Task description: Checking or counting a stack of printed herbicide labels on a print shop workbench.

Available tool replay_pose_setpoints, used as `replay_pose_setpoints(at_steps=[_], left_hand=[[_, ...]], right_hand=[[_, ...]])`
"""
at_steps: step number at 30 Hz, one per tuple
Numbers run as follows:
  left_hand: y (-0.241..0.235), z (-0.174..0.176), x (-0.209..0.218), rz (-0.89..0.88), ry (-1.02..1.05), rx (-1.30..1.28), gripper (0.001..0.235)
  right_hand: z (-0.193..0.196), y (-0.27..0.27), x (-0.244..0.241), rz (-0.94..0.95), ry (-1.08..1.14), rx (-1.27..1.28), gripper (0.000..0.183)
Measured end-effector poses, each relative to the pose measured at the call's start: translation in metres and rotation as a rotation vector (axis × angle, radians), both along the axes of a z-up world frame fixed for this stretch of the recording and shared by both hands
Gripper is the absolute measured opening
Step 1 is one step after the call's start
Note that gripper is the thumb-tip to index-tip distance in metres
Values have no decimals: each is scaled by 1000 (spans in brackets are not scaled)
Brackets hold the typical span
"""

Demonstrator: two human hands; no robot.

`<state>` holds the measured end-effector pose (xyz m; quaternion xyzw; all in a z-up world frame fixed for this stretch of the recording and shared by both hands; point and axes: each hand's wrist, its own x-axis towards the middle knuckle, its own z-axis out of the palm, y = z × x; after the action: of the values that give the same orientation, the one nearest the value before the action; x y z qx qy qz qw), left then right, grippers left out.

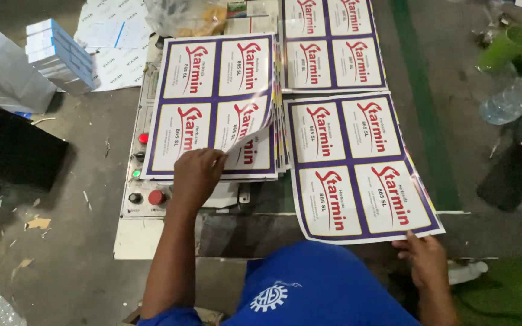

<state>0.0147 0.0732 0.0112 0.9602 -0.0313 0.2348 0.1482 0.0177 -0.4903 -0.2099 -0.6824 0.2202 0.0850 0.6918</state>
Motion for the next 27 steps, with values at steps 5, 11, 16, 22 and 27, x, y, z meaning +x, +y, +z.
replay_pose_setpoints(at_steps=[5, 11, 16, 22, 27], left_hand=[[5, 23, -3, 84, -150, -73, 13], [10, 36, -5, 126, -236, -116, 8], [11, 31, -10, 164, -307, -139, 6], [-19, 15, -21, 128, -530, -153, 9], [-92, -33, -16, -243, -314, -260, 15]], right_hand=[[5, 34, 6, 20, -1, 20, 28], [-4, 63, 61, 46, -78, 66, 29], [11, 75, 92, 82, -68, 77, 33], [7, 66, 73, 165, 64, -11, 44], [8, 116, 78, 399, 37, -11, 41]])
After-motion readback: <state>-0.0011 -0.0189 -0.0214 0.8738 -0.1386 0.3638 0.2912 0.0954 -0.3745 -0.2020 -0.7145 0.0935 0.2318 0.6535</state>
